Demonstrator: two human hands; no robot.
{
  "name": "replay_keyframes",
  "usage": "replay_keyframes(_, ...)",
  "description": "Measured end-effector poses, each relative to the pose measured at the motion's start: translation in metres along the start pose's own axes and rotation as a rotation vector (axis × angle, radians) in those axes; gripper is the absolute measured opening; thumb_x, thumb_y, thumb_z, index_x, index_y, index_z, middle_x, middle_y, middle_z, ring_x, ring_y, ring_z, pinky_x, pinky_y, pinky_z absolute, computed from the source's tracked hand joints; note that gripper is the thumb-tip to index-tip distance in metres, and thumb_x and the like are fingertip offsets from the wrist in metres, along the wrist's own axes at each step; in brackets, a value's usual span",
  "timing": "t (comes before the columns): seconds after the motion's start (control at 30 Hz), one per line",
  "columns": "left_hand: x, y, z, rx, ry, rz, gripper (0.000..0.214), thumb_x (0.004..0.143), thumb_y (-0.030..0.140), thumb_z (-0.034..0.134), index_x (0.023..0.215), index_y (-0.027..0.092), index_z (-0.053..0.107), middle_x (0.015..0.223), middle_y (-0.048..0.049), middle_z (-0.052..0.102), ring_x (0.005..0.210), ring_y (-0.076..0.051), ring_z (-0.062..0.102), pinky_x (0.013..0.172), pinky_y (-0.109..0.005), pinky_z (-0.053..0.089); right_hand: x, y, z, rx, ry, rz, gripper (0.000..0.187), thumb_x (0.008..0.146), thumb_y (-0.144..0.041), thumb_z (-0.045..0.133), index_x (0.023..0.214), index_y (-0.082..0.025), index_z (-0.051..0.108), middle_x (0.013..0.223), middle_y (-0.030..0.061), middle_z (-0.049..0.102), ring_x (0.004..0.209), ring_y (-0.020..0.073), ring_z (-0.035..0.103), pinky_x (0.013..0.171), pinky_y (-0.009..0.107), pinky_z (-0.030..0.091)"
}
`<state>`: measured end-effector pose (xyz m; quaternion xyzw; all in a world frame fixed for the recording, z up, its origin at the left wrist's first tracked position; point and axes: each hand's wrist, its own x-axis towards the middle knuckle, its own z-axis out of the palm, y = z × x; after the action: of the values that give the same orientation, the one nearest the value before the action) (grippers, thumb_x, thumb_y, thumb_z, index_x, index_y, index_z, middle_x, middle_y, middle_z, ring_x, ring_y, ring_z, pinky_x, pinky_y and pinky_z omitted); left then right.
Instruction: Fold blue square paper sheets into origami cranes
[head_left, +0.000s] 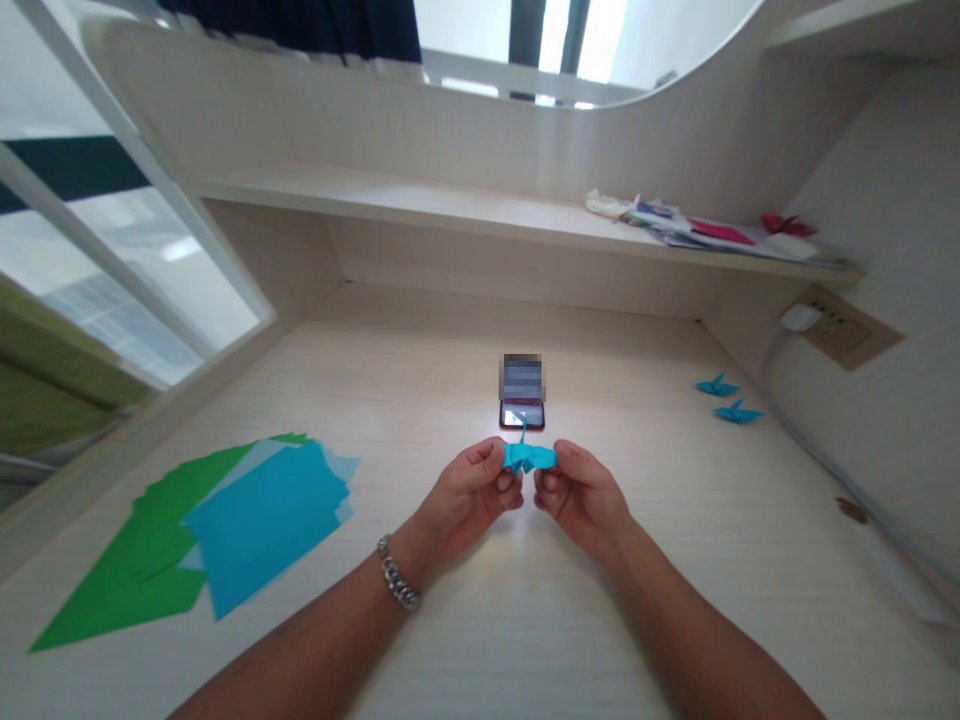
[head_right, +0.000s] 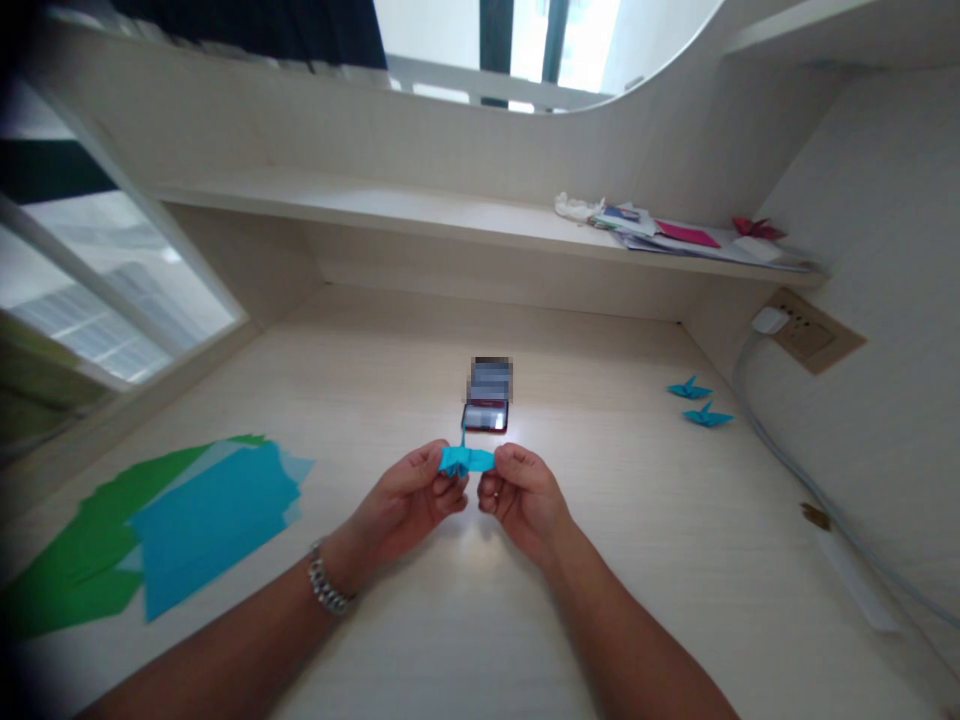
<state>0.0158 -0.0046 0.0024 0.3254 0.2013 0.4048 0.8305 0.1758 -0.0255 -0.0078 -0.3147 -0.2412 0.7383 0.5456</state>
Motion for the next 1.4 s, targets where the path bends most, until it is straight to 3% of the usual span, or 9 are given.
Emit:
replay_keyframes(0.13,0.001,0.001,-0.002,0.007,0.016,-0.004,0.027,0.079,0.032,0.065,0.067,0.016,0.048,0.058,0.0034,0.042,0.055,-0.009,0.044,0.055,-0.023,0.038,0.002,-0.001,0.001,-0.003,0.032,-0.005,0.025,0.076,-0.039,0.068,0.070,-0.018,0.055,0.056,-0.0020,0.058,0.049,0.0102,0.052,0.048,0.021,0.042)
replay_keyframes(0.27,0.003,-0.001,-0.004,0.102,0.075,0.004,0.027,0.081,0.031,0.064,0.066,0.015,0.048,0.056,0.0037,0.043,0.053,-0.008,0.043,0.054,-0.023,0.035,0.003,-0.004,0.002,-0.140,0.069,-0.057,0.028,0.079,-0.043,0.062,0.072,-0.016,0.059,0.057,-0.0002,0.059,0.045,0.0102,0.050,0.042,0.021,0.037)
replay_keyframes(0.43,0.005,-0.003,-0.005,0.190,0.097,0.020,0.026,0.083,0.030,0.062,0.065,0.015,0.050,0.056,0.0026,0.047,0.054,-0.009,0.044,0.055,-0.024,0.035,0.002,-0.006,0.005,-0.200,0.096,-0.071,0.020,0.075,-0.034,0.068,0.076,-0.016,0.061,0.058,-0.0011,0.058,0.046,0.0086,0.049,0.041,0.019,0.035)
replay_keyframes(0.63,0.005,-0.004,-0.008,0.087,0.083,0.029,0.027,0.081,0.032,0.064,0.067,0.015,0.049,0.057,0.0029,0.047,0.054,-0.009,0.045,0.055,-0.023,0.035,0.003,-0.006,0.004,-0.065,0.114,-0.067,0.015,0.075,-0.028,0.069,0.072,-0.016,0.059,0.057,-0.0005,0.060,0.046,0.0078,0.050,0.043,0.018,0.037)
replay_keyframes(0.83,0.004,-0.005,-0.009,-0.022,0.061,0.059,0.035,0.071,0.036,0.074,0.063,0.016,0.047,0.054,0.0041,0.047,0.054,-0.009,0.046,0.055,-0.022,0.038,0.000,-0.006,0.008,-0.046,0.100,-0.077,0.014,0.075,-0.027,0.069,0.072,-0.016,0.062,0.057,-0.0001,0.060,0.048,0.0075,0.050,0.044,0.017,0.038)
replay_keyframes(1.0,0.003,-0.001,-0.007,-0.060,0.034,0.117,0.040,0.072,0.041,0.072,0.056,0.016,0.045,0.050,0.0051,0.043,0.049,-0.008,0.041,0.052,-0.023,0.036,0.000,-0.009,0.006,-0.034,0.107,-0.094,0.015,0.074,-0.028,0.071,0.072,-0.016,0.062,0.058,-0.0003,0.060,0.049,0.0075,0.050,0.045,0.017,0.038)
replay_keyframes(1.23,0.006,0.002,-0.011,0.155,0.113,0.152,0.037,0.076,0.047,0.065,0.063,0.016,0.050,0.057,0.0032,0.046,0.052,-0.009,0.043,0.050,-0.022,0.033,0.003,-0.011,-0.001,-0.118,0.140,-0.134,0.016,0.073,-0.030,0.072,0.073,-0.017,0.062,0.059,-0.0014,0.059,0.050,0.0077,0.049,0.045,0.017,0.037)
replay_keyframes(1.4,0.007,-0.002,-0.009,0.348,0.187,0.114,0.029,0.082,0.038,0.061,0.066,0.015,0.051,0.057,0.0016,0.049,0.053,-0.009,0.043,0.050,-0.022,0.033,0.004,-0.008,0.000,-0.173,0.134,-0.109,0.017,0.073,-0.031,0.072,0.072,-0.017,0.062,0.058,-0.0013,0.058,0.049,0.0076,0.047,0.044,0.018,0.035)
